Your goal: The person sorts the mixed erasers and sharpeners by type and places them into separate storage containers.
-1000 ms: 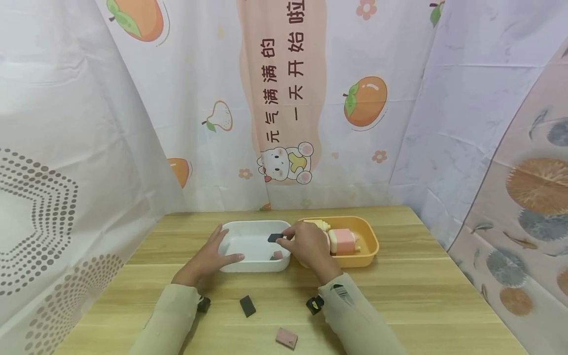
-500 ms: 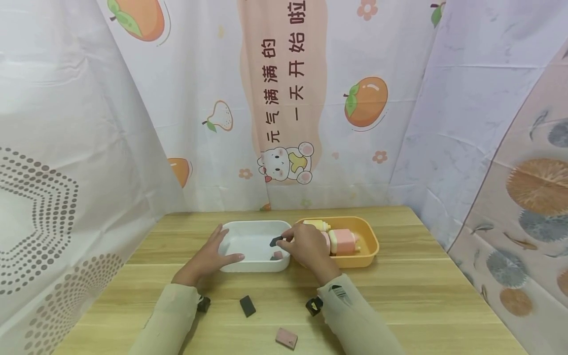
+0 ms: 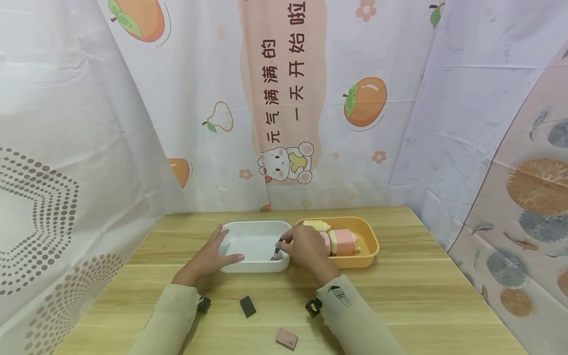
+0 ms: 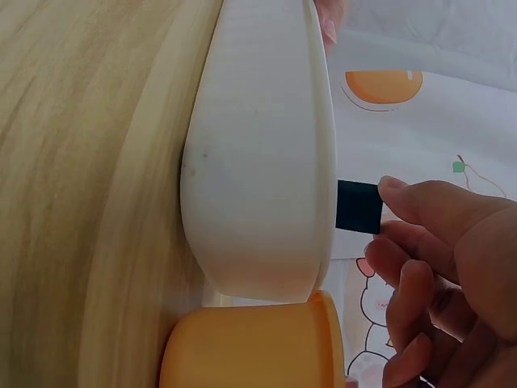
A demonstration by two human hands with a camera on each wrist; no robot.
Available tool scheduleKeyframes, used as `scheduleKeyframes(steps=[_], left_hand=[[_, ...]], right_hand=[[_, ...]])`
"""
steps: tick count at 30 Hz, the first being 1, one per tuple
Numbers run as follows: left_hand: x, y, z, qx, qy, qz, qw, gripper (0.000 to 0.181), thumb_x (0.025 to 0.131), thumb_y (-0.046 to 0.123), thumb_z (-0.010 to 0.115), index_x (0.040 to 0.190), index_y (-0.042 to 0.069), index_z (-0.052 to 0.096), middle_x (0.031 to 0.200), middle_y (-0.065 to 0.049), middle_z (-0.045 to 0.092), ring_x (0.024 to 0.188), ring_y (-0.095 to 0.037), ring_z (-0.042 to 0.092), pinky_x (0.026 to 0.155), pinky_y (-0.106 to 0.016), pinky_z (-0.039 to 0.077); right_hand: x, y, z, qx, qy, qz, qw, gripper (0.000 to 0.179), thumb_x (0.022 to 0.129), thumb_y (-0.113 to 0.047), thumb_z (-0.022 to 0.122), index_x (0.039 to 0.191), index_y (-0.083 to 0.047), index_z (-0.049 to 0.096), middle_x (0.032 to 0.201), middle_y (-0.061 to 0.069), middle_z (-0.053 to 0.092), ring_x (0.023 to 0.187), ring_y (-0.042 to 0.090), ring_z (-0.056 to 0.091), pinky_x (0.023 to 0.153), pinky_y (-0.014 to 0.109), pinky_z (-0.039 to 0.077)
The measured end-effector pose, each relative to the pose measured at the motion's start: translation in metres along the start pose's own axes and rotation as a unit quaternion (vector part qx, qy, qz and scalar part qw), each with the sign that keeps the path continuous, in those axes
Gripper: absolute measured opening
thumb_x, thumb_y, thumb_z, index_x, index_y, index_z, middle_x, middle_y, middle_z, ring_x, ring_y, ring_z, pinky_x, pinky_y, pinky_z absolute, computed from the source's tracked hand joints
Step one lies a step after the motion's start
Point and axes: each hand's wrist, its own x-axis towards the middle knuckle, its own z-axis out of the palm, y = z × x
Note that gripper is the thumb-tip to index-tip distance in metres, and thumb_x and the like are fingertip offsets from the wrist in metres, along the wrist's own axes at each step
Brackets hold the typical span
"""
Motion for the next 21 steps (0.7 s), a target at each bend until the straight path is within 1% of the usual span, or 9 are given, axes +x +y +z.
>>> scheduleKeyframes(steps=[9,15,21], left_hand=[[-0.0020,0.0040,-0.0005,-0.006,-0.002,-0.002,1.0000,0.122,0.076,0.074,0.078,0.166,0.012,0.022,0.176,-0.008,-0.003,0.160,-0.041,0.014,0.120,-0.068,0.026],[-0.0033,0.0054,-0.0013,-0.007,-0.003,-0.002,1.0000,0.122,0.076,0.073,0.078,0.166,0.011,0.022,0.176,-0.007,-0.004,0.160,-0.041,0.014,0.120,-0.068,0.027],[-0.0027,0.0049,-0.0016,-0.006,-0.003,-0.004,1.0000,0.122,0.076,0.073,0.078,0.166,0.011,0.022,0.176,-0.009,-0.004,0.160,-0.041,0.014,0.120,-0.068,0.027]], right_hand=[[-0.0006,-0.0009,0.0000,0.010,-0.008,0.019,0.9998,0.012,0.091,-0.038,0.081,0.091,-0.027,0.085,0.081,-0.016,0.069,0.076,0.010,0.057,0.070,0.026,0.051],[-0.0008,-0.0008,-0.0011,0.011,-0.004,0.028,0.9995,0.012,0.091,-0.038,0.081,0.090,-0.027,0.085,0.082,-0.015,0.069,0.077,0.010,0.057,0.069,0.026,0.051],[-0.0010,-0.0020,-0.0032,0.011,0.000,0.027,0.9996,0.012,0.090,-0.039,0.081,0.090,-0.028,0.085,0.083,-0.015,0.070,0.077,0.010,0.057,0.070,0.026,0.051]])
